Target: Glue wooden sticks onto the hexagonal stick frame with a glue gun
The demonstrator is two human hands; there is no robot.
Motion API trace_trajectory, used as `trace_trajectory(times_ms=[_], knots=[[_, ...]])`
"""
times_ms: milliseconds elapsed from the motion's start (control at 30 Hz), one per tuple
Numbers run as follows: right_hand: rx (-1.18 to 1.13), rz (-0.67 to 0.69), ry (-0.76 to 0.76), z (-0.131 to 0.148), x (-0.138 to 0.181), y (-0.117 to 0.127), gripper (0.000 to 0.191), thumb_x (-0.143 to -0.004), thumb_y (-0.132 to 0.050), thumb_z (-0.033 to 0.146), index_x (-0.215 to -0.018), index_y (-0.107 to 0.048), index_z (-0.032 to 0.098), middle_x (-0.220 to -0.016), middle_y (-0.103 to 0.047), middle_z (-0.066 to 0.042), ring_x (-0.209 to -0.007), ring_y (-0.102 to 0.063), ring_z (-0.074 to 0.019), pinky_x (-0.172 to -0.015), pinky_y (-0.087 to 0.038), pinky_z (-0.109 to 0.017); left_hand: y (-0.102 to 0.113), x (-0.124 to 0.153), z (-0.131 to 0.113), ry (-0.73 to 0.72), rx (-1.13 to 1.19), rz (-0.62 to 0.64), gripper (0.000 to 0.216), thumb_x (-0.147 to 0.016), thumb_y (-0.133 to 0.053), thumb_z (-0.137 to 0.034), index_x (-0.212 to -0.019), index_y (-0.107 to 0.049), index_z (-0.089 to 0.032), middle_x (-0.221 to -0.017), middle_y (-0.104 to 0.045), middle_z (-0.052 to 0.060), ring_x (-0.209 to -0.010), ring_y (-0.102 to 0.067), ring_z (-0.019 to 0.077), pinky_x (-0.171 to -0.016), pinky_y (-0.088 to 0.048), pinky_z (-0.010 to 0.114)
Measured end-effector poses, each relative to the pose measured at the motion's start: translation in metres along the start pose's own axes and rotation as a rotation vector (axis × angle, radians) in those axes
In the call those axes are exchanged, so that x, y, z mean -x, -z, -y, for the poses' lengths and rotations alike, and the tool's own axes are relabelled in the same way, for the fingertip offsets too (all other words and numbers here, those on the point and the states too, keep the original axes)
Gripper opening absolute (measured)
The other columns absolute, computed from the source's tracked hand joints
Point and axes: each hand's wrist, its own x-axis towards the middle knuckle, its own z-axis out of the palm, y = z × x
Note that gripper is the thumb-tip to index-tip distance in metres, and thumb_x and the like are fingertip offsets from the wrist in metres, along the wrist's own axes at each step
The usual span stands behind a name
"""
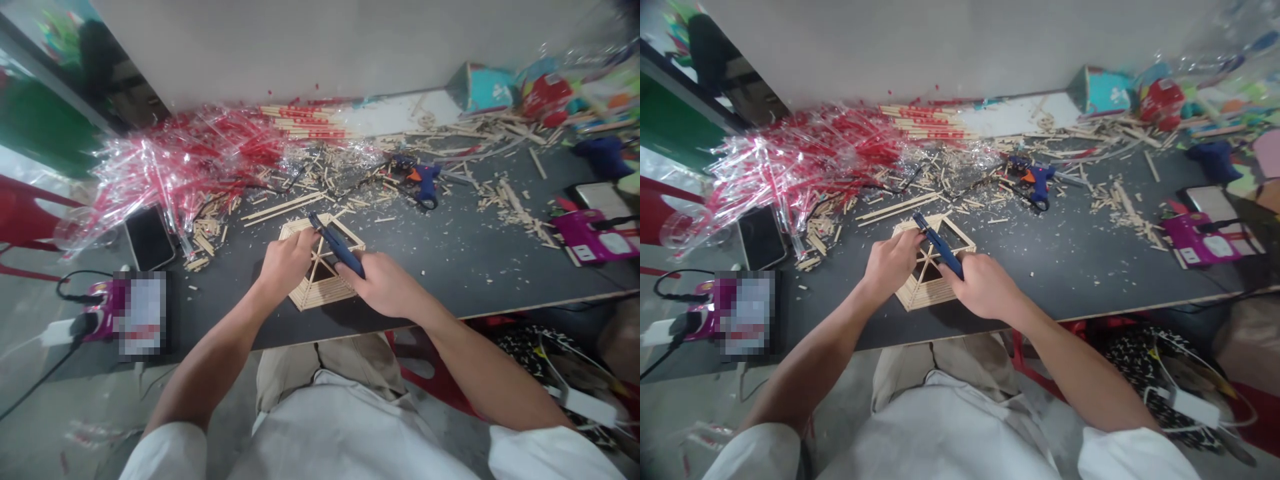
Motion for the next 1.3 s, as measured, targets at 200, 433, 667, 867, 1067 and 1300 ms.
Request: trace_trajectory(times_ms=[200,433,667,867,1067,1300], knots=[[0.034,-0.019,0.06,0.0,-0.012,0.002,0.038,-0.108,-0.044,0.046,-0.09,-0.062,0.019,-0.087,-0.074,-0.011,-0.075,-0.066,-0.0221,-0.066,-0.036,-0.031,0.005,-0.004,0.005,0.07,0.021,0.027,0.047,-0.113,-0.029,-0.035,-0.103,-0.071,-0.018,-0.08,-0.077,0.009,-0.064,-0.07,0.0177,-0.053,-0.036,0.027],[0.18,0.011,0.037,0.002,-0.019,0.014,0.039,-0.108,-0.044,0.046,-0.092,-0.064,0.017,-0.088,-0.076,-0.015,-0.075,-0.067,-0.0244,-0.065,-0.036,-0.032,0.008,-0.005,0.003,0.156,-0.003,0.083,0.035,-0.11,-0.036,-0.028,-0.106,-0.07,-0.017,-0.087,-0.079,0.01,-0.071,-0.073,0.0187,-0.057,-0.042,0.026],[0.097,-0.028,0.049,-0.002,-0.022,0.012,0.039,-0.106,-0.045,0.046,-0.087,-0.064,0.018,-0.072,-0.068,-0.007,-0.06,-0.057,-0.0186,-0.06,-0.034,-0.03,0.004,-0.004,0.004,0.118,-0.004,0.046,0.034,-0.11,-0.038,-0.028,-0.103,-0.07,-0.017,-0.084,-0.079,0.009,-0.07,-0.073,0.018,-0.055,-0.042,0.024],[0.059,-0.018,0.085,-0.01,-0.022,0.01,0.038,-0.104,-0.048,0.046,-0.08,-0.062,0.021,-0.058,-0.056,0.0,-0.052,-0.051,-0.0161,-0.057,-0.031,-0.029,0.004,-0.002,0.003,0.068,0.009,-0.111,0.039,-0.113,-0.034,-0.031,-0.109,-0.069,-0.016,-0.089,-0.081,0.011,-0.069,-0.073,0.0165,-0.053,-0.041,0.025],[0.101,-0.064,0.004,-0.024,-0.004,0.018,0.04,-0.104,-0.046,0.05,-0.076,-0.056,0.023,-0.066,-0.065,-0.006,-0.064,-0.063,-0.0224,-0.063,-0.038,-0.031,0.01,-0.006,0.0,0.006,0.002,0.038,0.032,-0.11,-0.032,-0.021,-0.105,-0.063,-0.017,-0.09,-0.078,0.009,-0.067,-0.069,0.0158,-0.053,-0.036,0.026],[0.384,-0.326,-0.252,-0.082,0.008,0.022,0.044,-0.103,-0.042,0.054,-0.101,-0.066,0.017,-0.092,-0.073,-0.02,-0.083,-0.07,-0.0364,-0.068,-0.044,-0.039,0.014,-0.008,-0.005,0.045,0.054,0.165,0.031,-0.113,-0.032,-0.03,-0.104,-0.059,-0.018,-0.096,-0.076,0.009,-0.069,-0.066,0.0155,-0.055,-0.034,0.026]])
